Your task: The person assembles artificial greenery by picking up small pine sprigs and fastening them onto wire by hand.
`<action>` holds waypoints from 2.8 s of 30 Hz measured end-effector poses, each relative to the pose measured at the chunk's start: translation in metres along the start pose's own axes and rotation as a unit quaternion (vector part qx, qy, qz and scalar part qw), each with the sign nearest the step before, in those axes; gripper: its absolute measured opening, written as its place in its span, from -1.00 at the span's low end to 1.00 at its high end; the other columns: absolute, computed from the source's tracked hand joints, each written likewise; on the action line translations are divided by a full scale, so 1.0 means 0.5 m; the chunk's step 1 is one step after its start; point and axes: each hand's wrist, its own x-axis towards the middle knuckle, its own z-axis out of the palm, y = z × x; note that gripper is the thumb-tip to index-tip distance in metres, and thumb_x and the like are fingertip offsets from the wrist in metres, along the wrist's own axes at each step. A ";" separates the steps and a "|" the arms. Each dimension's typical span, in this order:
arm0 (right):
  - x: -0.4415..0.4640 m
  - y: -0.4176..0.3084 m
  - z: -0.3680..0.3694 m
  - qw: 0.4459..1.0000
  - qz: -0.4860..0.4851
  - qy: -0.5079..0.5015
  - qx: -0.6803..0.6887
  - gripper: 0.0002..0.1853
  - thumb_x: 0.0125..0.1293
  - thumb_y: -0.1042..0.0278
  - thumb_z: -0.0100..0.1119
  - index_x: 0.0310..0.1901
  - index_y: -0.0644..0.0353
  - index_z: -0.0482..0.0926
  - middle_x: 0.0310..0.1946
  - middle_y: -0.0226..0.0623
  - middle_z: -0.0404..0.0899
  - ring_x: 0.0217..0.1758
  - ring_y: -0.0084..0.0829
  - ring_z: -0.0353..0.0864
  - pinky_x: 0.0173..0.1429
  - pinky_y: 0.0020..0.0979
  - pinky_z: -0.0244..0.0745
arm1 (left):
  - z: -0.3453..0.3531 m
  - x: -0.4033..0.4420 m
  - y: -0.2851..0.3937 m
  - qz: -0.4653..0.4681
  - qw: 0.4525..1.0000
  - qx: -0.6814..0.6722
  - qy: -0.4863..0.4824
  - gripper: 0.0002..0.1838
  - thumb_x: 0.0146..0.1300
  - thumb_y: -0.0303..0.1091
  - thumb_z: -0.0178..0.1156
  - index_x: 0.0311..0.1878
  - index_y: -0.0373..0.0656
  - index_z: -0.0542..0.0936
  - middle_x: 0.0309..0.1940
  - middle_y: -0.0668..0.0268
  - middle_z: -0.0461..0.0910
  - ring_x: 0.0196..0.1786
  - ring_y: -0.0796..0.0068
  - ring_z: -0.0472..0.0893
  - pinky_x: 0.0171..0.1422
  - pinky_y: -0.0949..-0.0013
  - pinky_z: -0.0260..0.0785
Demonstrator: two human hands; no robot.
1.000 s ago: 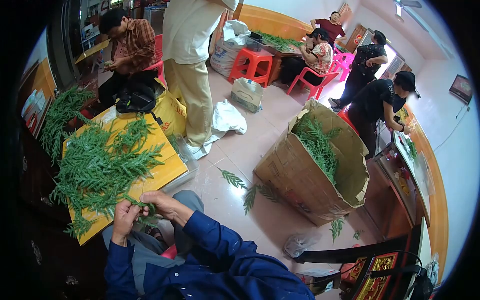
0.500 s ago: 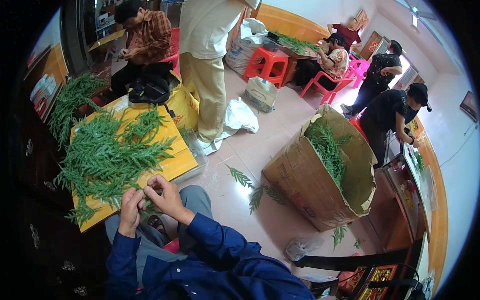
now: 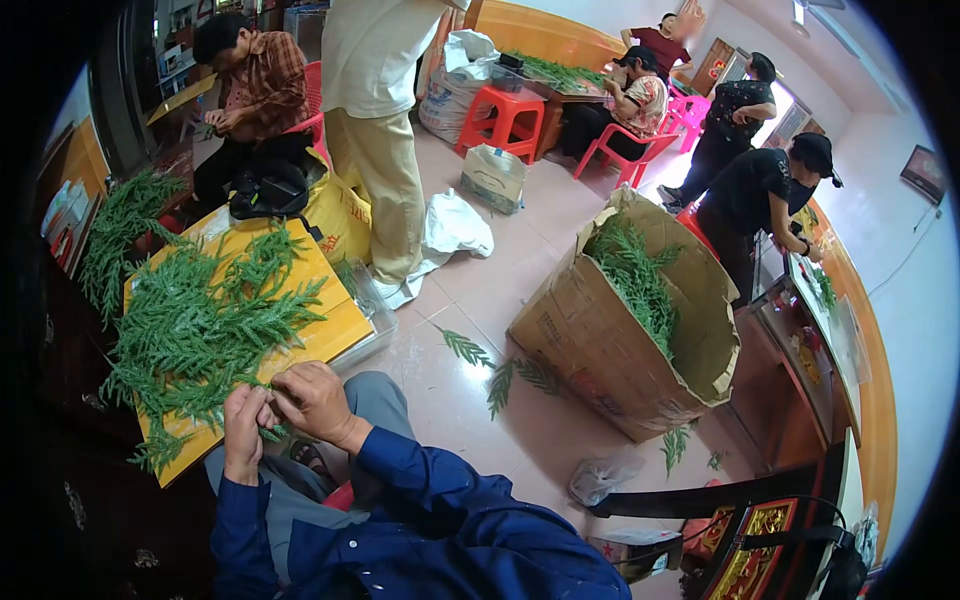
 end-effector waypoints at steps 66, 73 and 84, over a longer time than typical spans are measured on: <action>-0.001 0.007 0.005 0.998 0.046 -0.012 0.030 -0.80 0.03 0.55 0.21 -0.26 0.19 0.50 -0.39 -0.22 0.57 -0.32 -0.18 0.59 -0.23 -0.27 0.49 | -0.009 0.023 -0.019 -0.023 0.997 0.047 -0.050 -0.79 0.33 -0.33 0.08 -0.42 -0.18 0.40 -0.60 0.46 0.35 -0.64 0.76 0.25 -0.59 0.59 0.09; -0.006 0.007 0.005 0.980 0.130 -0.098 0.114 -0.80 0.08 0.57 0.17 -0.21 0.21 0.49 -0.39 -0.24 0.57 -0.31 -0.22 0.61 -0.23 -0.32 0.49 | -0.040 0.022 -0.002 -0.023 0.987 0.132 -0.094 -0.84 0.22 -0.38 0.11 -0.46 -0.22 0.49 -0.63 0.44 0.44 -0.63 0.76 0.33 -0.57 0.60 0.09; -0.031 0.059 0.035 0.740 0.388 -0.235 0.497 -0.77 0.23 0.58 0.17 -0.08 0.25 0.47 -0.29 -0.48 0.51 -0.25 -0.66 0.50 -0.11 -0.59 0.43 | -0.083 0.021 0.018 -0.039 0.979 0.098 -0.174 -0.82 0.25 -0.36 0.11 -0.44 -0.22 0.51 -0.64 0.42 0.46 -0.61 0.74 0.37 -0.51 0.59 0.22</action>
